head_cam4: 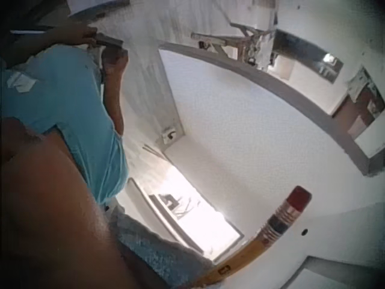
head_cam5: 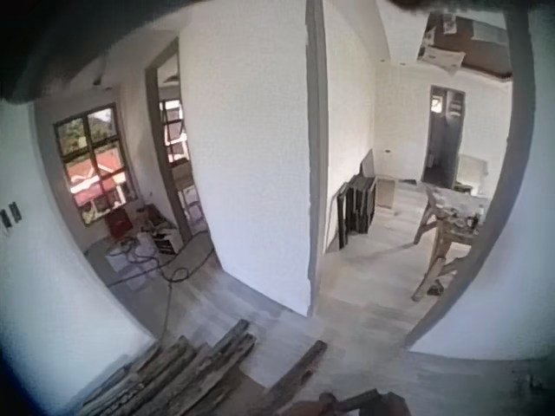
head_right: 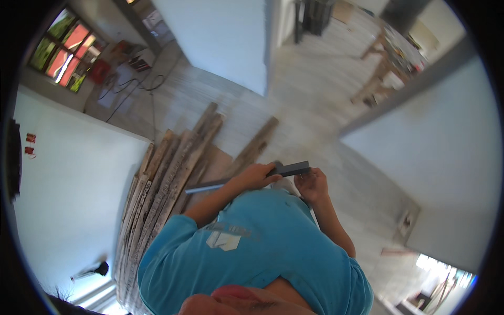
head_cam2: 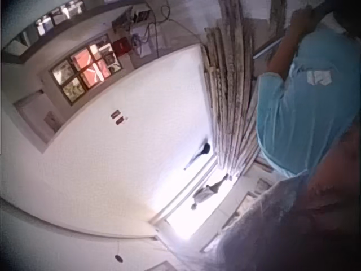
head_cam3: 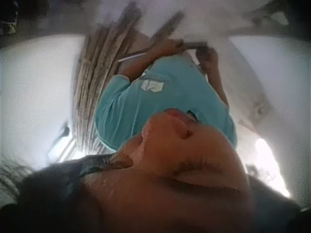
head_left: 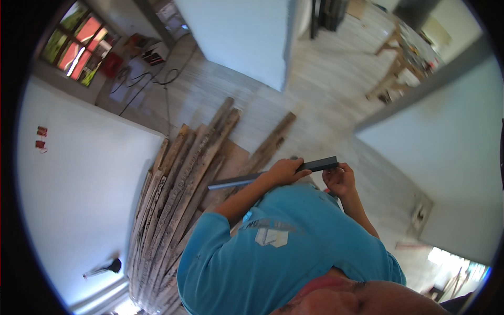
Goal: The recorder is using an angle grinder to smooth and shape an aluminum window frame component during installation.
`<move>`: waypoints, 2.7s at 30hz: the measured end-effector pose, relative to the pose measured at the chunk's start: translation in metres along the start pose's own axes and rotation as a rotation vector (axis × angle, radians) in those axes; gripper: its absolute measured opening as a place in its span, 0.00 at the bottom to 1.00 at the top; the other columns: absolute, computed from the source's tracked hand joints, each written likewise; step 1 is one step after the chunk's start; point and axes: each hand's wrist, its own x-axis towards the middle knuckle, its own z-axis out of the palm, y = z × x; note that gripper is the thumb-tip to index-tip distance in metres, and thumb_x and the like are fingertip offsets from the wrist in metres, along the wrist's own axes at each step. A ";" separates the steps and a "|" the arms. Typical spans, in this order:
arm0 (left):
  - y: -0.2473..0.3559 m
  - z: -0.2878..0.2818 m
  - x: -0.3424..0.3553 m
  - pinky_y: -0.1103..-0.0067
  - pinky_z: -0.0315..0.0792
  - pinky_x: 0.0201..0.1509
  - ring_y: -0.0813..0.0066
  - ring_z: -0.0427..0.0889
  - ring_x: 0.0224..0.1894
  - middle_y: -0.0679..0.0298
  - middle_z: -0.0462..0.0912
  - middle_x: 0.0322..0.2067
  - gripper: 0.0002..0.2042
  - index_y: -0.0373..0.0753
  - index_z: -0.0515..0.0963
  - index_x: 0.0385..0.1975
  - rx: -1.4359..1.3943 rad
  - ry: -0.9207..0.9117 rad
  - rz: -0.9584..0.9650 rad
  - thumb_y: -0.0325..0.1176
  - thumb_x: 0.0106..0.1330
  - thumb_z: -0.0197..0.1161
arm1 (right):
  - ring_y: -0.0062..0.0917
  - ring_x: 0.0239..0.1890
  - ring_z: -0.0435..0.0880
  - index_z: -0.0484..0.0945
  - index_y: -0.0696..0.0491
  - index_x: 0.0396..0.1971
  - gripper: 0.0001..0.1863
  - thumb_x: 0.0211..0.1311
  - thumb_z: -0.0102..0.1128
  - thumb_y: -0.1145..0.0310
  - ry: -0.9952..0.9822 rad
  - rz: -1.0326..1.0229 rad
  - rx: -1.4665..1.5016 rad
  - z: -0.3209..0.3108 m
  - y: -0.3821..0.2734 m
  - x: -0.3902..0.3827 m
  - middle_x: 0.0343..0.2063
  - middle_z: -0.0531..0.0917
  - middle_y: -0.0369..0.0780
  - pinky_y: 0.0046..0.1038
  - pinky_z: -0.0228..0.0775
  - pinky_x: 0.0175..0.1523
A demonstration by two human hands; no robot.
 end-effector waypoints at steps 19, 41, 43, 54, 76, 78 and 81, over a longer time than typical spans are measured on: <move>-0.385 -0.431 0.258 0.55 0.73 0.41 0.41 0.83 0.36 0.41 0.81 0.28 0.32 0.34 0.75 0.33 -0.362 0.594 -0.567 0.64 0.70 0.48 | 0.28 0.39 0.85 0.76 0.55 0.42 0.07 0.65 0.59 0.72 -0.219 -0.053 -1.131 0.495 -0.008 0.667 0.37 0.83 0.39 0.33 0.82 0.46; -0.854 -1.010 0.077 0.53 0.73 0.32 0.39 0.82 0.30 0.43 0.80 0.22 0.22 0.35 0.68 0.36 -0.181 1.133 -1.066 0.53 0.71 0.56 | 0.33 0.46 0.85 0.76 0.55 0.42 0.08 0.66 0.58 0.70 -0.649 0.999 -1.048 1.088 0.511 1.191 0.43 0.83 0.42 0.37 0.79 0.54; -0.895 -1.042 0.026 0.52 0.71 0.30 0.38 0.81 0.29 0.43 0.79 0.21 0.21 0.35 0.68 0.35 -0.227 1.205 -1.193 0.52 0.71 0.57 | 0.33 0.45 0.85 0.77 0.53 0.42 0.09 0.64 0.61 0.71 -0.753 1.131 -1.160 1.133 0.601 1.210 0.44 0.83 0.41 0.38 0.80 0.54; -1.213 -1.274 -0.231 0.61 0.70 0.30 0.48 0.80 0.25 0.46 0.77 0.20 0.26 0.33 0.71 0.31 -0.703 1.333 -1.191 0.56 0.73 0.51 | 0.28 0.34 0.87 0.79 0.54 0.36 0.07 0.62 0.65 0.69 -0.770 0.883 -1.583 1.326 1.027 1.353 0.31 0.85 0.37 0.33 0.83 0.44; -1.797 -1.787 -0.674 0.80 0.70 0.25 0.76 0.75 0.19 0.67 0.74 0.17 0.33 0.36 0.76 0.29 -1.044 1.648 -1.069 0.66 0.71 0.46 | 0.29 0.38 0.86 0.78 0.60 0.37 0.14 0.60 0.66 0.64 -1.053 1.284 -1.635 1.763 1.741 1.652 0.36 0.84 0.44 0.31 0.83 0.42; -1.845 -1.820 -0.716 0.79 0.70 0.24 0.76 0.75 0.19 0.66 0.74 0.17 0.35 0.36 0.76 0.28 -1.135 1.675 -1.124 0.69 0.69 0.45 | 0.29 0.35 0.86 0.79 0.61 0.38 0.16 0.59 0.65 0.63 -1.095 1.287 -1.640 1.777 1.820 1.701 0.34 0.84 0.44 0.31 0.83 0.40; -1.938 -1.878 -0.786 0.78 0.70 0.22 0.74 0.75 0.18 0.65 0.73 0.16 0.38 0.36 0.73 0.26 -1.174 1.678 -1.091 0.74 0.65 0.44 | 0.30 0.32 0.86 0.80 0.61 0.40 0.17 0.58 0.65 0.62 -1.103 1.177 -1.683 1.791 1.922 1.791 0.32 0.84 0.43 0.32 0.83 0.37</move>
